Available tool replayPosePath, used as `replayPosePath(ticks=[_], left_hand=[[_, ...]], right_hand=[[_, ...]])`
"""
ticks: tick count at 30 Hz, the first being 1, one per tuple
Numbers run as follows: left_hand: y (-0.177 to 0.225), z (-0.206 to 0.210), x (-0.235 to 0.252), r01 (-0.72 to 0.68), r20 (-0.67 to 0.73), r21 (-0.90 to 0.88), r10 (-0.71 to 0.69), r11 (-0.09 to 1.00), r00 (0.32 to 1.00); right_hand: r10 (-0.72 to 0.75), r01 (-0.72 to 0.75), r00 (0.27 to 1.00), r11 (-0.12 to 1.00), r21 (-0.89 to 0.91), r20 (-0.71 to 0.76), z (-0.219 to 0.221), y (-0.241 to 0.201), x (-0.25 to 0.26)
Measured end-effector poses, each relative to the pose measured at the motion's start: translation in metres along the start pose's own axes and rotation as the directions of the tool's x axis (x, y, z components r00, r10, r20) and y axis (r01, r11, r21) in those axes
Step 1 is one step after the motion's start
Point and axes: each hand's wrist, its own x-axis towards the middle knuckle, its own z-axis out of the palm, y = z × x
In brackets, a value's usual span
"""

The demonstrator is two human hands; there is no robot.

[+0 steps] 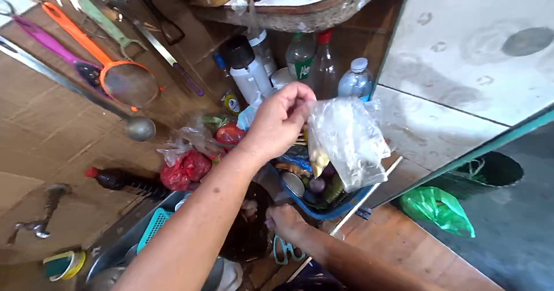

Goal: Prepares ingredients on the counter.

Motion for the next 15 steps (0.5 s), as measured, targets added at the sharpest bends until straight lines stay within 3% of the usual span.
replayPosePath(ticks=[2,4,8,10,11,12,14,15], left_hand=[[0.003,-0.021,-0.008,-0.108,-0.130,-0.066,0.098,0.992,0.987],[0.008,-0.039,-0.022,-0.130,-0.218,-0.089,0.108,0.988,0.970],[0.008,-0.060,-0.061,-0.054,-0.312,-0.051,0.036,0.997,0.949],[0.004,-0.066,-0.080,0.047,-0.338,0.012,-0.040,0.999,0.940],[0.003,-0.070,-0.089,0.093,-0.338,0.027,-0.078,0.995,0.938],[0.002,-0.074,-0.098,0.136,-0.327,0.032,-0.118,0.990,0.938],[0.004,-0.081,-0.116,0.204,-0.273,-0.003,-0.197,0.979,0.942],[0.004,-0.084,-0.124,0.223,-0.235,-0.039,-0.226,0.974,0.945]], right_hand=[[-0.051,0.054,0.998,0.995,0.087,-0.041,-0.005,-0.014,0.011],[-0.053,0.058,0.997,0.994,0.093,-0.054,-0.002,-0.029,0.033],[-0.085,0.088,0.989,0.996,0.019,-0.118,0.016,-0.041,0.067],[-0.155,0.192,0.965,0.967,0.167,-0.212,0.018,-0.041,0.057],[-0.178,0.257,0.956,0.891,0.374,-0.234,0.018,-0.040,0.046],[-0.195,0.289,0.957,0.719,0.632,-0.216,0.018,-0.039,0.035],[-0.209,0.180,0.967,0.162,0.970,-0.144,0.020,-0.036,0.018],[-0.180,0.118,0.974,-0.114,0.986,-0.137,0.021,-0.037,0.013]])
